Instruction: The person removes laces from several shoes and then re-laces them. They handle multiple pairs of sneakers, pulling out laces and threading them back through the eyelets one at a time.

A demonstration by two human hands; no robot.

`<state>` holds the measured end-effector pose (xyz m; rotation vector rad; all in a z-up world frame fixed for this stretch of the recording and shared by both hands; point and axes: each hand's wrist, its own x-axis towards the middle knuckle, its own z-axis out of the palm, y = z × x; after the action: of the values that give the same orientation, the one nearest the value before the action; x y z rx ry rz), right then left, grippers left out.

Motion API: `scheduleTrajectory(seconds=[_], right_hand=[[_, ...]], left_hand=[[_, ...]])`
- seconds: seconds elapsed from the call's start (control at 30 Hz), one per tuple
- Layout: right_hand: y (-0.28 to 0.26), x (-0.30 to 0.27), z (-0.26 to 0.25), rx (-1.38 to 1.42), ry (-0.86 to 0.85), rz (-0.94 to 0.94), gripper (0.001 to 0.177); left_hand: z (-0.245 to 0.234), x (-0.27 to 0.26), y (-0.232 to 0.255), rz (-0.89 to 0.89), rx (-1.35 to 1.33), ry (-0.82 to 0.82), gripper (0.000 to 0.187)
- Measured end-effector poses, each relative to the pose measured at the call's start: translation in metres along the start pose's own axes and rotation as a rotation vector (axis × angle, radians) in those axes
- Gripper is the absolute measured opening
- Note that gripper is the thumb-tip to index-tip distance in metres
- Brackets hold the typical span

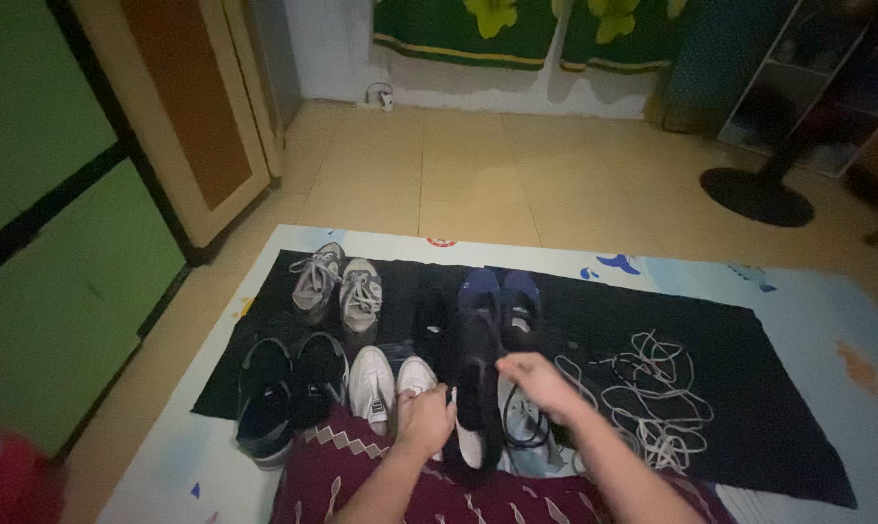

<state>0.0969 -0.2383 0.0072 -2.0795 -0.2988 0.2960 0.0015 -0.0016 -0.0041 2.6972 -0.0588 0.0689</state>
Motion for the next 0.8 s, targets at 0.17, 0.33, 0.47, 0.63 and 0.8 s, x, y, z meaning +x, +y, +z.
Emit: scheduleTrajectory(seconds=[0.17,0.33,0.47,0.63,0.8], right_hand=[[-0.020,0.006,-0.106,0.833,0.363,0.023,0.008],[-0.067,-0.032,-0.239,1.203,0.893,-0.407,0.027],[-0.094,-0.040,-0.242,0.777,0.750,-0.309,0.018],[-0.064,-0.020,-0.096,-0.032,0.349,-0.089,0.028],[-0.011,-0.013,0.028,-0.252,0.143,-0.185,0.038]], left_hand=[[0.002,0.002,-0.004,-0.025,0.014,-0.046,0.030],[0.012,0.003,-0.013,-0.088,0.044,-0.072,0.033],[0.020,0.010,-0.012,-0.125,0.017,-0.040,0.034],[0.024,0.011,-0.012,-0.066,0.038,-0.030,0.036],[0.019,0.005,-0.010,0.003,0.005,0.034,0.039]])
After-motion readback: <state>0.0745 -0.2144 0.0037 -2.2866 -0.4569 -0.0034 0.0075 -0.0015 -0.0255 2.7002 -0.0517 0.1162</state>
